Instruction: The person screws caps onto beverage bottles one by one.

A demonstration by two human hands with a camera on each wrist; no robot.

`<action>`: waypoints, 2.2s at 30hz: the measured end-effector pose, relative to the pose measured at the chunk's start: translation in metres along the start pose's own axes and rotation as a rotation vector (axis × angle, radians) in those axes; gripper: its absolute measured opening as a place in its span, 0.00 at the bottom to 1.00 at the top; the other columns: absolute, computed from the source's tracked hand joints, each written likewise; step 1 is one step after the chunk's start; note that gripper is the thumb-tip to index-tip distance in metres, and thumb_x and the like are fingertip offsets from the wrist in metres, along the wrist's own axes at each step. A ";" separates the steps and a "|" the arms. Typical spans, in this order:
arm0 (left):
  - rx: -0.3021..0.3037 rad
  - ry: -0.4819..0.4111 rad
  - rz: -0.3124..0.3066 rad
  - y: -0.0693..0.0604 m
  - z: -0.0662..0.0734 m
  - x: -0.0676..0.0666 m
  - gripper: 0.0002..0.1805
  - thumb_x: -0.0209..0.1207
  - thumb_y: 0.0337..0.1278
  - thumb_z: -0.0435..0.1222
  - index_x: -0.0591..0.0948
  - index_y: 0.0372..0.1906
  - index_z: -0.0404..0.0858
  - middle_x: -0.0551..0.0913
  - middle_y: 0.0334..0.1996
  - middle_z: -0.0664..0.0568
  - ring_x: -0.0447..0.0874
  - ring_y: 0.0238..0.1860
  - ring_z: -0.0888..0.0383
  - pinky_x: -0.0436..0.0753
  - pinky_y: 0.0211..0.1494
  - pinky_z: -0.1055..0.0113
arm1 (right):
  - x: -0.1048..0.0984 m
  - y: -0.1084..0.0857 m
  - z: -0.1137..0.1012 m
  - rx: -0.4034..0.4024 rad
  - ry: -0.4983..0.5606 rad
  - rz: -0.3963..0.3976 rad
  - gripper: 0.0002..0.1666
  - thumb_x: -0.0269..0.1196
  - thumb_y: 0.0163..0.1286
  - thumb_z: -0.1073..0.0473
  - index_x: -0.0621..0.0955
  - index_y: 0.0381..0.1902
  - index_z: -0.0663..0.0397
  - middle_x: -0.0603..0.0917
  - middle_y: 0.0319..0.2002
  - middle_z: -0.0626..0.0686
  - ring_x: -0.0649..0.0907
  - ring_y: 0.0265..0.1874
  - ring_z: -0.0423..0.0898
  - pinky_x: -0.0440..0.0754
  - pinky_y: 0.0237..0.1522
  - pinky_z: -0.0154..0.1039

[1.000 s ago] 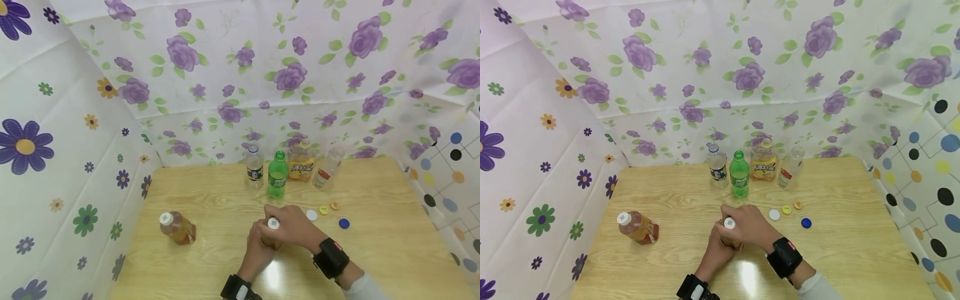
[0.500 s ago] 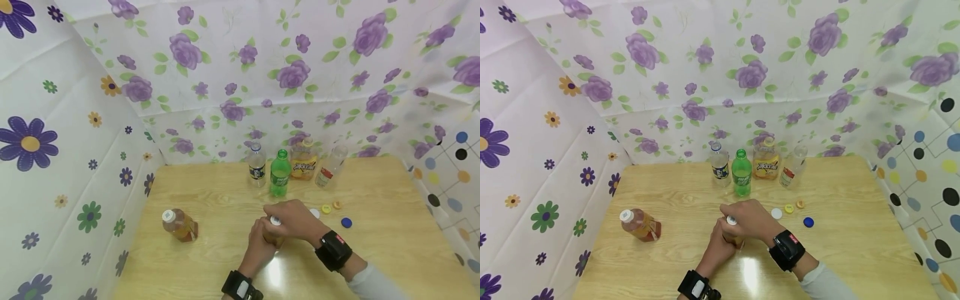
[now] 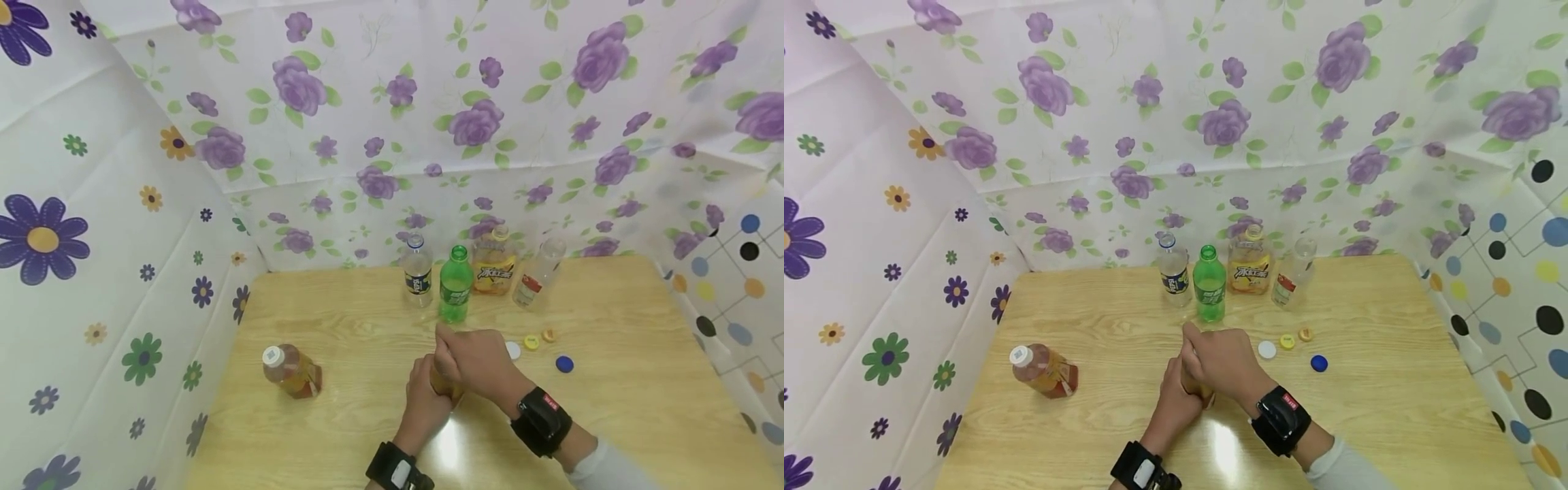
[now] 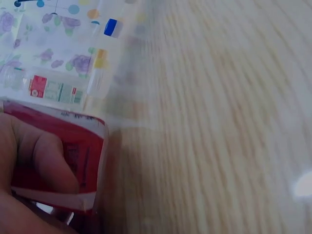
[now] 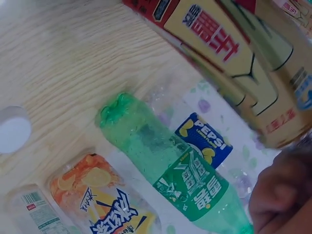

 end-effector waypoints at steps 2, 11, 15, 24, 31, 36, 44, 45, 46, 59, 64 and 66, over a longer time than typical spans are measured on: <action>-0.009 0.006 0.015 0.001 0.002 0.003 0.34 0.77 0.47 0.32 0.77 0.57 0.63 0.73 0.49 0.64 0.71 0.50 0.58 0.68 0.53 0.53 | 0.000 -0.001 -0.002 0.048 -0.043 0.037 0.11 0.48 0.73 0.56 0.64 0.28 0.44 0.48 0.16 0.36 0.53 0.11 0.34 0.50 0.12 0.33; 0.003 0.030 0.033 -0.002 0.002 0.004 0.34 0.79 0.47 0.34 0.77 0.58 0.58 0.74 0.50 0.62 0.72 0.50 0.57 0.70 0.53 0.52 | 0.006 -0.010 -0.015 0.167 -0.104 0.113 0.13 0.50 0.77 0.53 0.69 0.30 0.49 0.48 0.14 0.37 0.51 0.10 0.34 0.46 0.12 0.31; -0.004 -0.001 -0.018 0.000 -0.002 -0.003 0.41 0.79 0.46 0.34 0.74 0.66 0.59 0.74 0.52 0.62 0.71 0.54 0.54 0.72 0.56 0.47 | 0.009 -0.007 -0.014 0.201 0.020 0.056 0.12 0.56 0.76 0.51 0.72 0.32 0.46 0.52 0.13 0.36 0.54 0.10 0.33 0.52 0.11 0.32; 0.112 -0.078 -0.089 0.001 -0.015 -0.010 0.37 0.72 0.40 0.24 0.78 0.57 0.56 0.75 0.52 0.60 0.73 0.52 0.56 0.74 0.57 0.53 | -0.003 0.001 -0.006 0.149 0.313 -0.327 0.17 0.65 0.76 0.39 0.70 0.32 0.32 0.61 0.13 0.34 0.64 0.13 0.33 0.61 0.18 0.34; 0.146 0.017 -0.108 0.000 -0.015 -0.010 0.38 0.69 0.41 0.24 0.78 0.59 0.60 0.74 0.53 0.63 0.71 0.53 0.59 0.71 0.60 0.51 | -0.006 0.000 0.006 0.051 0.375 -0.377 0.18 0.67 0.75 0.39 0.70 0.32 0.31 0.66 0.16 0.32 0.69 0.15 0.31 0.68 0.20 0.32; 0.150 0.100 -0.103 0.001 -0.015 -0.010 0.37 0.66 0.42 0.24 0.76 0.60 0.56 0.74 0.54 0.63 0.70 0.55 0.60 0.68 0.64 0.48 | -0.009 0.004 0.013 0.015 0.450 -0.423 0.20 0.67 0.74 0.38 0.69 0.29 0.29 0.70 0.18 0.30 0.73 0.17 0.30 0.74 0.21 0.32; 0.137 0.080 -0.108 -0.001 -0.013 -0.011 0.41 0.67 0.44 0.25 0.74 0.65 0.58 0.74 0.54 0.65 0.70 0.55 0.60 0.68 0.65 0.49 | -0.004 0.010 0.016 -0.122 0.409 -0.353 0.21 0.66 0.74 0.42 0.66 0.27 0.32 0.65 0.23 0.31 0.67 0.19 0.28 0.65 0.21 0.29; 0.136 0.072 -0.111 -0.002 -0.013 -0.011 0.41 0.69 0.44 0.25 0.74 0.65 0.59 0.73 0.54 0.65 0.70 0.55 0.60 0.68 0.65 0.49 | -0.003 0.011 0.016 -0.141 0.401 -0.338 0.21 0.66 0.74 0.45 0.66 0.27 0.32 0.65 0.23 0.31 0.66 0.20 0.28 0.63 0.22 0.28; 0.135 0.064 -0.115 -0.002 -0.013 -0.012 0.42 0.70 0.44 0.26 0.74 0.65 0.60 0.74 0.54 0.65 0.70 0.55 0.60 0.68 0.65 0.49 | -0.003 0.011 0.016 -0.162 0.396 -0.321 0.20 0.66 0.74 0.47 0.66 0.27 0.33 0.64 0.23 0.31 0.65 0.20 0.28 0.62 0.22 0.28; 0.034 -0.046 -0.118 -0.003 -0.008 -0.016 0.43 0.71 0.44 0.26 0.74 0.66 0.61 0.74 0.52 0.62 0.71 0.51 0.56 0.71 0.57 0.52 | 0.006 0.008 0.004 -0.185 0.127 -0.100 0.12 0.53 0.77 0.54 0.66 0.31 0.42 0.51 0.18 0.35 0.53 0.14 0.32 0.51 0.16 0.30; 0.032 -0.057 -0.105 -0.003 -0.007 -0.014 0.44 0.71 0.47 0.27 0.74 0.70 0.61 0.74 0.54 0.63 0.72 0.52 0.57 0.72 0.59 0.52 | 0.009 0.003 -0.004 -0.101 0.021 -0.005 0.13 0.50 0.77 0.52 0.65 0.30 0.45 0.49 0.17 0.36 0.53 0.13 0.33 0.51 0.13 0.31; 0.045 -0.061 -0.083 -0.003 -0.007 -0.012 0.43 0.71 0.47 0.26 0.75 0.69 0.60 0.74 0.53 0.62 0.73 0.52 0.57 0.73 0.58 0.52 | 0.009 0.000 -0.008 -0.051 -0.018 0.043 0.13 0.49 0.77 0.51 0.66 0.30 0.46 0.49 0.17 0.36 0.54 0.12 0.34 0.50 0.12 0.32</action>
Point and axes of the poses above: each hand's wrist, its own y-axis towards the middle knuckle, its own x-axis out of the palm, z = x × y, the point moved 1 cm from there along y, towards the middle knuckle
